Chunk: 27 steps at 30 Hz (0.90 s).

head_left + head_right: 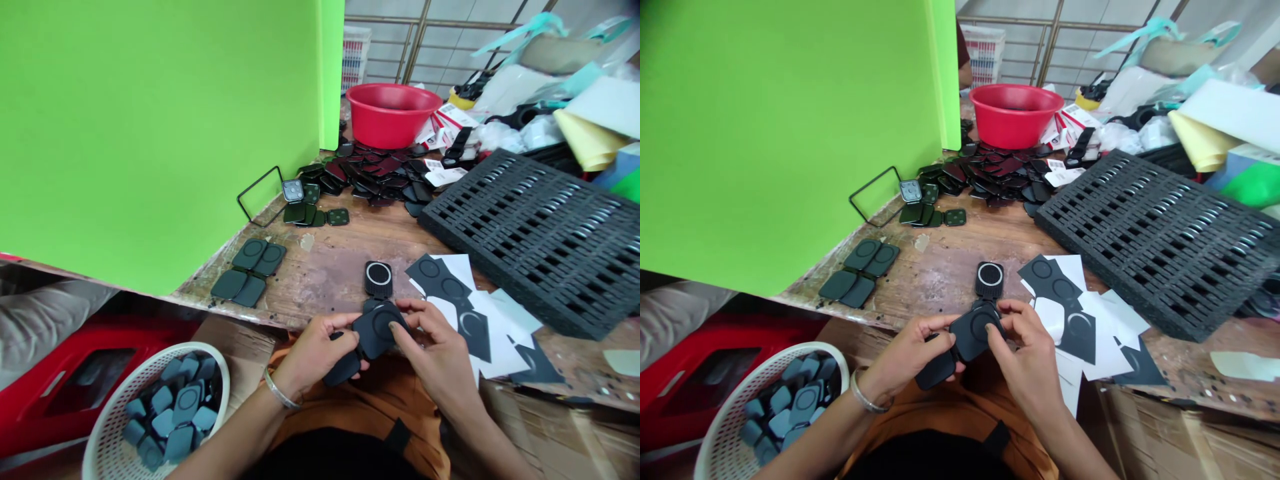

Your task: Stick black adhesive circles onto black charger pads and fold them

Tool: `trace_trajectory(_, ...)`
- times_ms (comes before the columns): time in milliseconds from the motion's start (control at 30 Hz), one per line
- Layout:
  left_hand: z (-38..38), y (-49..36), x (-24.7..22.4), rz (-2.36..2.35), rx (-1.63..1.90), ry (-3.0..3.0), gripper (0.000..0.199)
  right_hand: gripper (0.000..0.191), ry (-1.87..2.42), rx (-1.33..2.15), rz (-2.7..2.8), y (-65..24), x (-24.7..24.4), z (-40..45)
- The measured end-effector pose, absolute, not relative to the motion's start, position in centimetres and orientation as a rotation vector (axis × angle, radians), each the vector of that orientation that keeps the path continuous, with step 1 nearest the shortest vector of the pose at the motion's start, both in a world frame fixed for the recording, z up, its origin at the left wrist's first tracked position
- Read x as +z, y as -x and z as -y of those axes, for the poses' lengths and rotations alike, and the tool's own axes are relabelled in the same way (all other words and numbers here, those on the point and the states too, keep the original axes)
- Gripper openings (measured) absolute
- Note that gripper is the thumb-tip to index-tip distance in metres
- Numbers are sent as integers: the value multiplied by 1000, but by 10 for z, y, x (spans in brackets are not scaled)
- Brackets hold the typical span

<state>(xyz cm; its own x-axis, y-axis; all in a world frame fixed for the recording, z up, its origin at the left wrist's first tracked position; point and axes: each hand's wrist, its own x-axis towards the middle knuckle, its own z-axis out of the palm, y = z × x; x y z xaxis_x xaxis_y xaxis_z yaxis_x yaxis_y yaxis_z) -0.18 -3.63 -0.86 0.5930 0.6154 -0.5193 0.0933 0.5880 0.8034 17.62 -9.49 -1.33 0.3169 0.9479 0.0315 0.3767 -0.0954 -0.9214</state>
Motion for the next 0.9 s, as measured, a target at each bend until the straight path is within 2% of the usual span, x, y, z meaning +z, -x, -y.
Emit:
trace_trajectory(300,39,6,-11,-890,361,-962,44,18,1691,504,1427,-176,-22,97)
trace_trajectory(467,39,9,-10,-856,373,-1010,42,23,1777,362,1611,-175,-17,95)
trace_trajectory(633,41,18,-10,-813,371,-986,39,34,2059,172,1915,-185,-6,94)
trace_trajectory(700,42,24,-12,-772,387,-941,39,37,2105,374,1812,-185,-6,91)
trace_trajectory(800,42,34,-16,-668,434,-875,43,40,1864,860,1521,-172,-12,84)
trace_trajectory(900,45,44,-20,-657,523,-880,44,42,1774,1055,1294,-148,-23,78)
